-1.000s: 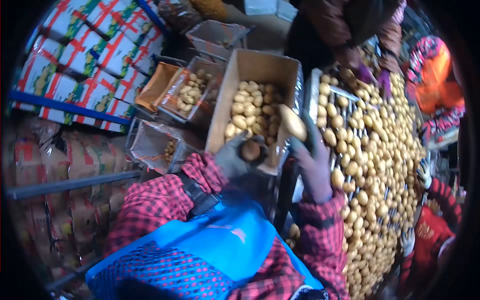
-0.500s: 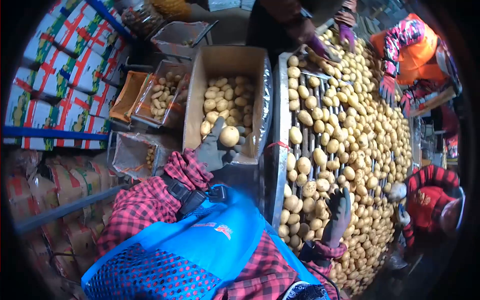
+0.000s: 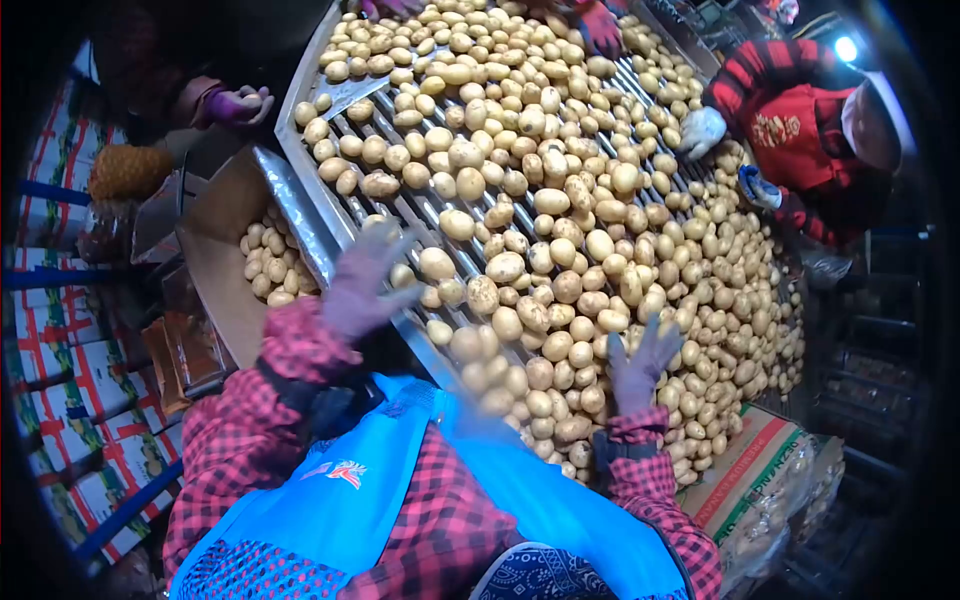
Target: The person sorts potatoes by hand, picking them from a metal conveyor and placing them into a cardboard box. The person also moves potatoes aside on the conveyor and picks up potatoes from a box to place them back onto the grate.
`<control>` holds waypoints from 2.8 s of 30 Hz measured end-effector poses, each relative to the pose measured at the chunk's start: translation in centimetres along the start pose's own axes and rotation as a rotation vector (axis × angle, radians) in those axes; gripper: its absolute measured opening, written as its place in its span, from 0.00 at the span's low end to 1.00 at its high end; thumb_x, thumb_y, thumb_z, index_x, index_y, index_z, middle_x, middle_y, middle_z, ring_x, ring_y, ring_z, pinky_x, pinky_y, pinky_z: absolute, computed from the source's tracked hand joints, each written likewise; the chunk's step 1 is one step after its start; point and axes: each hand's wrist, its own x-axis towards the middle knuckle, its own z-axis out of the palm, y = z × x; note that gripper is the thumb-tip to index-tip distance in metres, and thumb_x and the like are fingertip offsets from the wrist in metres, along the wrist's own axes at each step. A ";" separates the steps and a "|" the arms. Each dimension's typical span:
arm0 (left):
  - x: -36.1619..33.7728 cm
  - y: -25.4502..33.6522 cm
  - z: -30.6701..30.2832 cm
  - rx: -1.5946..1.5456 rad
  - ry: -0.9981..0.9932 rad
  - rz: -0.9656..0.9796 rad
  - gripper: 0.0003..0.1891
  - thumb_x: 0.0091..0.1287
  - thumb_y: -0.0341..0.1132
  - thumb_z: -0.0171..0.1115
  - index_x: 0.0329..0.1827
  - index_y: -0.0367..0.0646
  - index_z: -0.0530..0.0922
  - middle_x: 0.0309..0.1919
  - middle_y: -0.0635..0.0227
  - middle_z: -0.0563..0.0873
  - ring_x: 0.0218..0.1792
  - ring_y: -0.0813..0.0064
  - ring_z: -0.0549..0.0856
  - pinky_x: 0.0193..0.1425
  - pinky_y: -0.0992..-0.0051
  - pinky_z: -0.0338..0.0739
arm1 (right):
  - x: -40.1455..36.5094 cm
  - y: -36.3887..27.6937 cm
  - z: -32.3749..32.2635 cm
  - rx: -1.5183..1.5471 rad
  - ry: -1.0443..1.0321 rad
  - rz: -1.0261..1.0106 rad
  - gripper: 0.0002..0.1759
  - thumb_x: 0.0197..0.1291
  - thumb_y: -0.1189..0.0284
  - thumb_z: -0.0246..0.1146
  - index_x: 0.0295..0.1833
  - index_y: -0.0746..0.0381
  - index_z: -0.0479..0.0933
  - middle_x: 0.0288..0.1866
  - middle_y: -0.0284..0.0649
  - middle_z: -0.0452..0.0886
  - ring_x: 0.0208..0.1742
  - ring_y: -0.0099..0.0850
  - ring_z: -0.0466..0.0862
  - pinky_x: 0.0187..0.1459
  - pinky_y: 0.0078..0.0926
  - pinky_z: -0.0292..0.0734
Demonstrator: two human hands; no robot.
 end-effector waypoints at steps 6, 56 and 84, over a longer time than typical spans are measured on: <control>7.8 2.1 6.8 0.206 -0.178 0.066 0.34 0.58 0.44 0.69 0.70 0.52 0.70 0.65 0.52 0.73 0.62 0.50 0.75 0.66 0.56 0.71 | 6.6 -9.2 2.4 0.094 -0.087 -0.219 0.49 0.53 0.44 0.67 0.73 0.64 0.64 0.76 0.60 0.59 0.77 0.56 0.58 0.77 0.51 0.48; 1.1 4.6 2.5 -0.229 -0.034 -0.075 0.11 0.66 0.36 0.66 0.50 0.49 0.85 0.41 0.59 0.88 0.41 0.59 0.88 0.44 0.68 0.82 | 1.0 -12.7 -2.2 0.486 -0.123 -0.493 0.36 0.56 0.65 0.70 0.70 0.62 0.69 0.63 0.51 0.77 0.64 0.46 0.77 0.61 0.39 0.74; -2.1 0.3 1.1 -2.080 -0.042 -0.817 0.33 0.77 0.59 0.43 0.72 0.40 0.67 0.56 0.53 0.83 0.42 0.65 0.87 0.41 0.75 0.85 | 3.8 -16.4 -3.9 0.685 -0.414 -0.344 0.31 0.62 0.65 0.65 0.68 0.67 0.70 0.65 0.50 0.75 0.67 0.40 0.75 0.67 0.35 0.68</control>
